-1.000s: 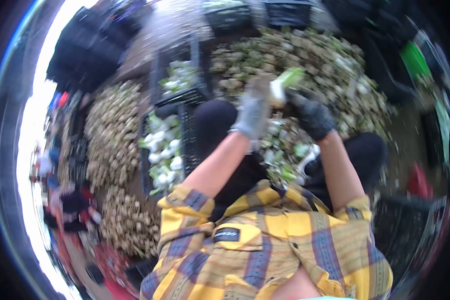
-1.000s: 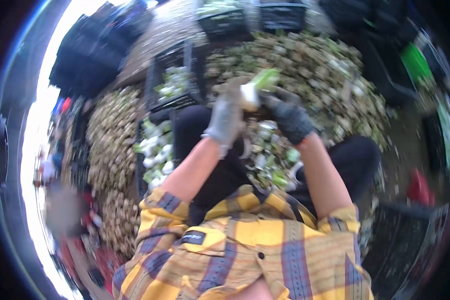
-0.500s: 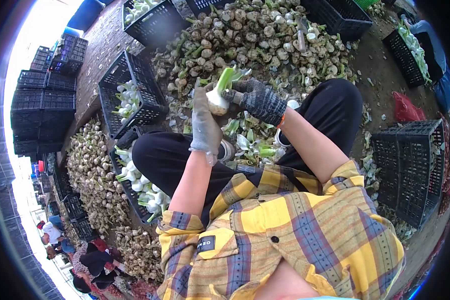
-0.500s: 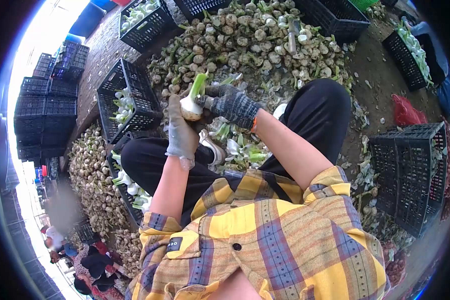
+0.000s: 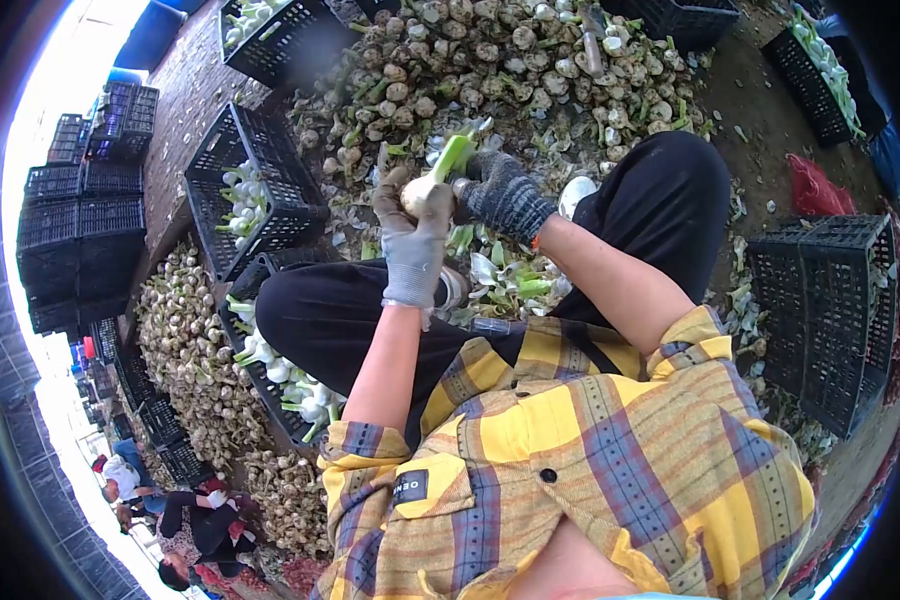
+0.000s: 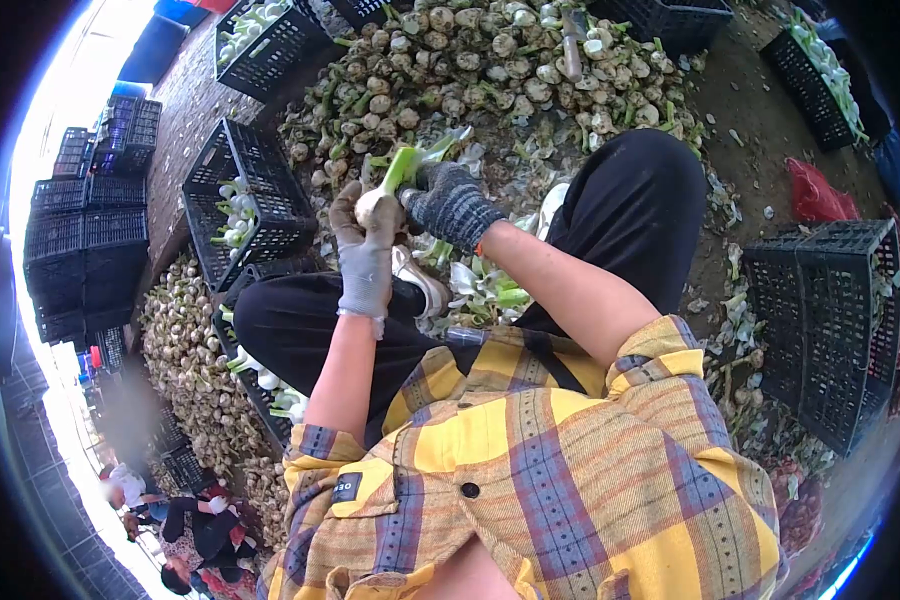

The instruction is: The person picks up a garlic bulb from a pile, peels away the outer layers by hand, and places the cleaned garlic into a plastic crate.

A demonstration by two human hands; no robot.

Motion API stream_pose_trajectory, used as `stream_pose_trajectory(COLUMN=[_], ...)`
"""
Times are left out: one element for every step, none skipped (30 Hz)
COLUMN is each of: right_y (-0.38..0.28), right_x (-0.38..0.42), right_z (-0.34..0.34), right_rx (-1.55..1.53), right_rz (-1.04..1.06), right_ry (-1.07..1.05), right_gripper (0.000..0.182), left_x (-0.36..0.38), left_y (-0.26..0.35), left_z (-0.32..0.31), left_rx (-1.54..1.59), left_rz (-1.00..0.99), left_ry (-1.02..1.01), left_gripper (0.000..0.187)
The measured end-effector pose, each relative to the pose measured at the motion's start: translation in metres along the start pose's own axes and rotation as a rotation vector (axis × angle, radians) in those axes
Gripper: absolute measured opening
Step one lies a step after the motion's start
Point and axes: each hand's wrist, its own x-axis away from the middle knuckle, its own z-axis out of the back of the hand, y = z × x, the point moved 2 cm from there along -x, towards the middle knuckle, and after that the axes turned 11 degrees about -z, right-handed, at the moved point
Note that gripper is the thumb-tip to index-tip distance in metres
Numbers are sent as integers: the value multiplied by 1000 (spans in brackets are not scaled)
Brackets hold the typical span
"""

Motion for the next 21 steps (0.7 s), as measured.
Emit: stream_pose_trajectory(right_y=[-2, -3, -5, -4, -3, -2, 3, 10, 16, 15, 16, 17, 18, 4, -8, -4, 4, 9, 8, 6, 2], right_x=[1, 3, 4, 2, 1, -1, -6, -7, -9, -10, -9, -9, -8, -2, 10, 7, 2, 0, 3, 7, 12], right_z=[0, 0, 2, 1, 0, -1, -5, -7, -8, -8, -9, -10, -10, -9, 2, 0, -3, -5, -5, -6, -8], right_rx=[-23, -47, 11, 9, 7, 5, -119, -151, -183, -216, -285, -354, -422, -490, -452, -410, -370, -329, -354, -379, -404], right_rz=[-15, -33, -7, -35, -63, -92, -60, -73, -82, -90, -129, -169, -207, -246, -300, -288, -276, -266, -244, -206, -166], right_ry=[-11, -25, 18, 13, 9, 6, 15, -3, -22, -39, -60, -82, -105, -129, -162, -149, -133, -114, -162, -181, -201], right_gripper=[31, 32, 35, 35, 35, 36, 36, 35, 35, 34, 33, 31, 30, 29, 27, 27, 26, 26, 27, 27, 27], left_x=[-2, -6, -8, -8, -9, -8, -8, -7, -7, -10, -9, -6, -4, -2, -3, -2, -1, 1, 1, 1, -1], left_y=[-3, -10, -17, -15, -12, -11, -12, -19, -30, -26, -24, -19, -8, -2, -10, -9, -9, -9, -11, -15, -20], left_z=[3, 7, 11, 11, 9, 8, 6, 8, 12, 10, 9, 10, 9, 8, 13, 12, 9, 8, 8, 11, 13], left_rx=[68, 241, 403, 395, 387, 379, 301, 228, 156, 84, 183, 282, 382, 482, 533, 551, 568, 587, 532, 477, 421], left_rz=[59, 271, 486, 519, 551, 586, 582, 470, 353, 236, 273, 312, 349, 385, 467, 479, 492, 507, 546, 583, 618], left_ry=[4, 28, 88, 69, 47, 25, 54, 37, 20, 2, 0, -2, -3, -2, 35, 57, 76, 95, 99, 103, 108], left_gripper=[44, 44, 45, 48, 51, 54, 56, 55, 53, 52, 48, 44, 41, 39, 35, 35, 34, 33, 34, 35, 36])
